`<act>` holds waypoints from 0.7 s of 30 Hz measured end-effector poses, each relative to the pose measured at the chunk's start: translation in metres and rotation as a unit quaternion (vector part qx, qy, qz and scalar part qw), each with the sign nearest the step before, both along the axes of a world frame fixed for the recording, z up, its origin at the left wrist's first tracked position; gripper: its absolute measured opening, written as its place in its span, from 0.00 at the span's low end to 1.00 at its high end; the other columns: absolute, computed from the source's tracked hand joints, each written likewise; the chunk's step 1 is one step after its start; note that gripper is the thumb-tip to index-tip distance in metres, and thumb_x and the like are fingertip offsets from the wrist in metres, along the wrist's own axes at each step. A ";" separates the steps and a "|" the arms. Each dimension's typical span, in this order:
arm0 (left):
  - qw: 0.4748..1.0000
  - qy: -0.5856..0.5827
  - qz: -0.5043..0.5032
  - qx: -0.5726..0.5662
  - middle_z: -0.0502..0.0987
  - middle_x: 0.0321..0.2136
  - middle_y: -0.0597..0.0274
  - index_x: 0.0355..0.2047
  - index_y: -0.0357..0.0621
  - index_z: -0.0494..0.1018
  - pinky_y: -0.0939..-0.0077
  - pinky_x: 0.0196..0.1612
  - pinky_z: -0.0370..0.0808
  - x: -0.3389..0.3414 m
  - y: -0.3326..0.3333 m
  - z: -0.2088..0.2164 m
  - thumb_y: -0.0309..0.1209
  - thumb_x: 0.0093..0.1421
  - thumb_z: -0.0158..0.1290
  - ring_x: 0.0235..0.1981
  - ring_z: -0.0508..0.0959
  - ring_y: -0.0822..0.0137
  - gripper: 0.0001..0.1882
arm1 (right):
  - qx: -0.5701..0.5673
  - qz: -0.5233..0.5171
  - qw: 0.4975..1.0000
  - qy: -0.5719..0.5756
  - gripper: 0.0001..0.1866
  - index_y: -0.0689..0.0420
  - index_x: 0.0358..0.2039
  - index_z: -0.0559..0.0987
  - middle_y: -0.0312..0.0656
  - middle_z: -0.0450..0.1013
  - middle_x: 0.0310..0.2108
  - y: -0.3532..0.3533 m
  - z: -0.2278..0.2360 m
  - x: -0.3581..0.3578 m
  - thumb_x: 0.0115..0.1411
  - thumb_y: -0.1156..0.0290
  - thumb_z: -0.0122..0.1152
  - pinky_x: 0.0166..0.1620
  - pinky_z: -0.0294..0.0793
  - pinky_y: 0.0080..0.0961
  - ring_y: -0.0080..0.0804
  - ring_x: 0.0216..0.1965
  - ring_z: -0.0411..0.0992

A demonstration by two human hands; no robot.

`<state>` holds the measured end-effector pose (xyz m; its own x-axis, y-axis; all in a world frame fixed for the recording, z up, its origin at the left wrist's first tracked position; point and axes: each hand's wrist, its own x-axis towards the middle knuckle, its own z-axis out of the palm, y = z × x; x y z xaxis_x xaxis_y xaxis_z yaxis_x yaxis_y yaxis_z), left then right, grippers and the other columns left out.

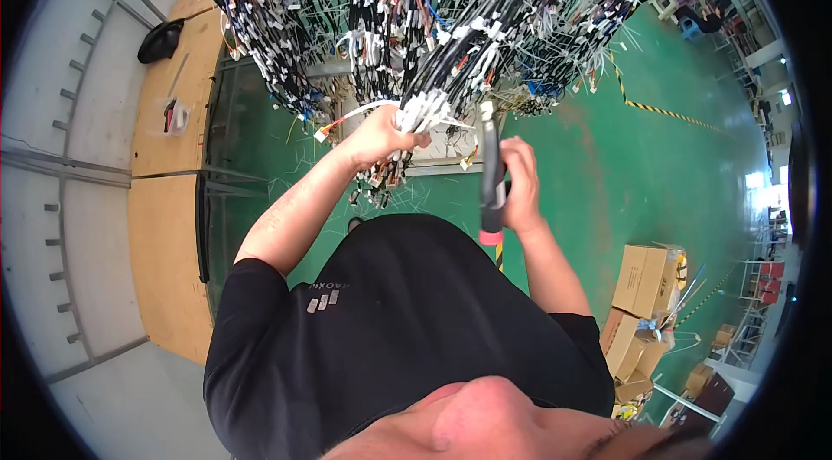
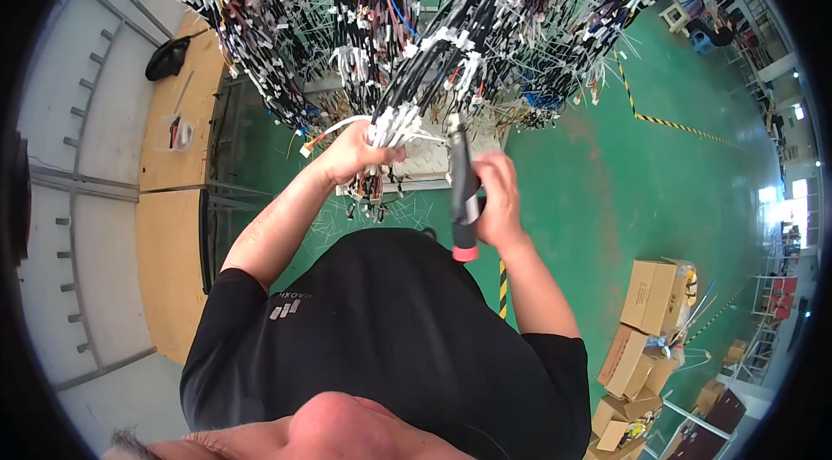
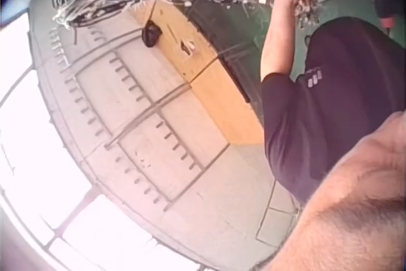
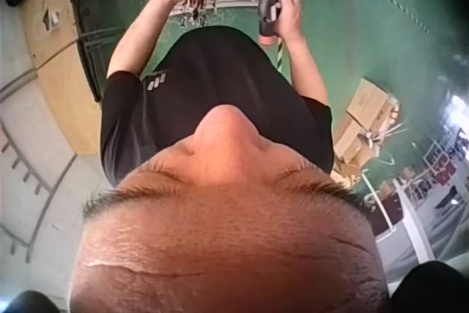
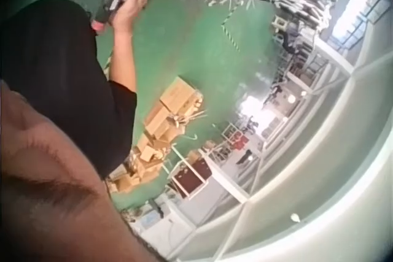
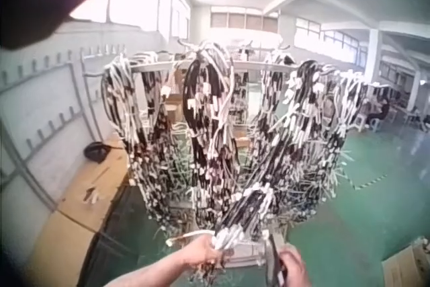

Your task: Use a cable tie gun to tighten and cut cable ties on bundles of wire harnesses hanging from a factory rack.

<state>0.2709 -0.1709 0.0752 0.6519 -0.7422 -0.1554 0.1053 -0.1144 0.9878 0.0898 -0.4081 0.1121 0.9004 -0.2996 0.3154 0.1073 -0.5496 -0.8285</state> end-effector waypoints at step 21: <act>0.944 0.237 -0.050 -0.226 0.76 0.25 0.58 0.46 0.36 0.77 0.63 0.25 0.72 0.031 0.050 0.002 0.40 0.61 0.70 0.20 0.75 0.63 0.23 | 0.220 0.174 0.958 -0.063 0.31 0.64 0.66 0.73 0.49 0.77 0.61 -0.046 -0.036 0.019 0.61 0.75 0.66 0.67 0.70 0.40 0.42 0.64 0.74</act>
<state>0.3015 -0.1211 0.0771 0.5117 -0.8566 -0.0659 0.5590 0.2738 0.7827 0.1084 -0.4544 0.0762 0.9327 -0.1169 0.3412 0.3359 -0.0633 -0.9398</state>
